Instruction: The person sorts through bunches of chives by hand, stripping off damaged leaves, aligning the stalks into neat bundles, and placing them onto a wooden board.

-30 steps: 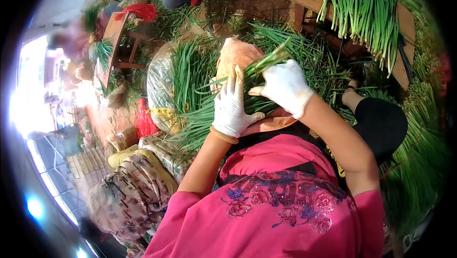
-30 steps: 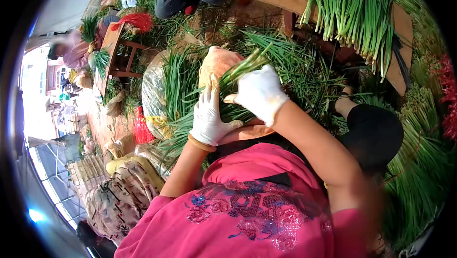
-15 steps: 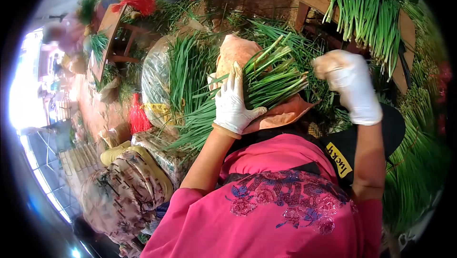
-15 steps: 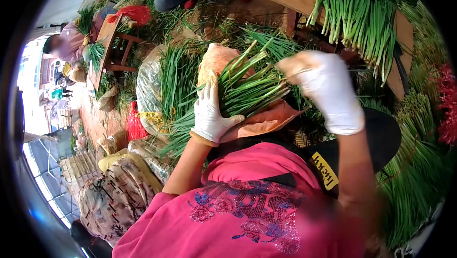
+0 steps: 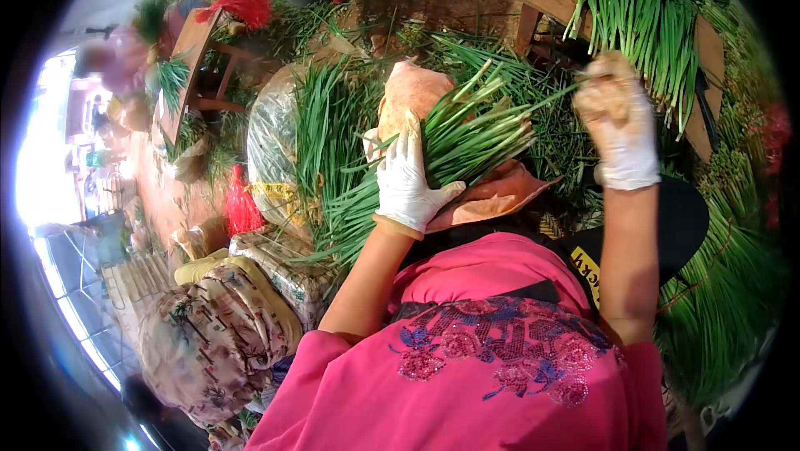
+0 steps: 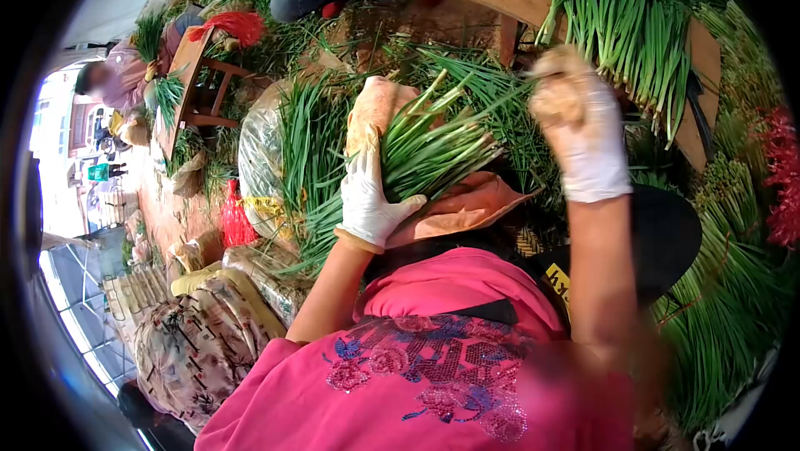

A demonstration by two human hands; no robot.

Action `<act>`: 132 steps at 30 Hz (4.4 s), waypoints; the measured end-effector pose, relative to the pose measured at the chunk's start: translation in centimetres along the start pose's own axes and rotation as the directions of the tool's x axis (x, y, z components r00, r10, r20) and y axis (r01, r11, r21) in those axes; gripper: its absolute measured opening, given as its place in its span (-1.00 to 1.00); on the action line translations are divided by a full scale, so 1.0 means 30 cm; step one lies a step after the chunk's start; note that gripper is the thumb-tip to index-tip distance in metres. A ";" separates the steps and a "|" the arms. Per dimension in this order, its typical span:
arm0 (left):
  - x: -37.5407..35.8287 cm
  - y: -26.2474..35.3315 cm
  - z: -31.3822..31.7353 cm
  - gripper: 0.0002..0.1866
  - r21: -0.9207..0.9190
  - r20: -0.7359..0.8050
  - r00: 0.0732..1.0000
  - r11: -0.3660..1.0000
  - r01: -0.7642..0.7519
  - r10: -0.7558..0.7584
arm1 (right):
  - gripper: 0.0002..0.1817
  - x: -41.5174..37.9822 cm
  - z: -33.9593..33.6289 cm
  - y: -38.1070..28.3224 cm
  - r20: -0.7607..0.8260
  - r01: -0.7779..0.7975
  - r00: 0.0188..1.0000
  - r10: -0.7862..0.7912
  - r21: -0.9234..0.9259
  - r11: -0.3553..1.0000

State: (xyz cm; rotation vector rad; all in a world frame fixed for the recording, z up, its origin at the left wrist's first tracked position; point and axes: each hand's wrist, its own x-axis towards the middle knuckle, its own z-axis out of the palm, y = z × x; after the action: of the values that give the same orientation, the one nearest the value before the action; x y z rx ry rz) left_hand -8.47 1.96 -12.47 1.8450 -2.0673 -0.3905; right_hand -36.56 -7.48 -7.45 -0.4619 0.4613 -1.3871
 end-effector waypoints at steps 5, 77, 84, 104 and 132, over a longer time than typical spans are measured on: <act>-0.003 -0.003 0.002 0.31 0.121 0.000 1.000 0.992 -0.025 0.025 | -0.81 -0.037 -0.024 -0.109 0.086 0.051 0.956 -0.280 -0.990 -0.132; -0.005 0.090 -0.072 0.15 0.075 0.020 0.961 0.958 -0.278 0.277 | -0.65 0.125 -0.058 0.174 0.195 0.176 0.749 0.633 -0.980 0.093; 0.069 0.018 -0.021 -0.12 -0.101 -0.011 0.994 0.988 -0.114 0.113 | -0.72 0.061 -0.010 -0.028 -0.226 -0.401 0.914 0.336 -0.629 0.667; 0.050 0.102 -0.011 0.23 0.133 0.074 0.975 0.967 -0.218 0.210 | -0.62 0.019 -0.087 0.219 -0.097 -0.183 0.902 0.422 -0.969 0.168; 0.070 0.073 0.018 0.20 0.072 -0.007 0.976 0.974 -0.215 0.216 | -0.48 0.014 -0.063 0.195 -0.190 -0.328 0.918 0.347 -0.856 0.398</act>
State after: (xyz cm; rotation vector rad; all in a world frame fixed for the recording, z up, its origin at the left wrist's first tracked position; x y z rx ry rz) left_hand -10.86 0.11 -11.88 1.6330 -2.2689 -0.2488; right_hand -32.79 -7.26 -12.32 -1.1608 1.2163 -0.6218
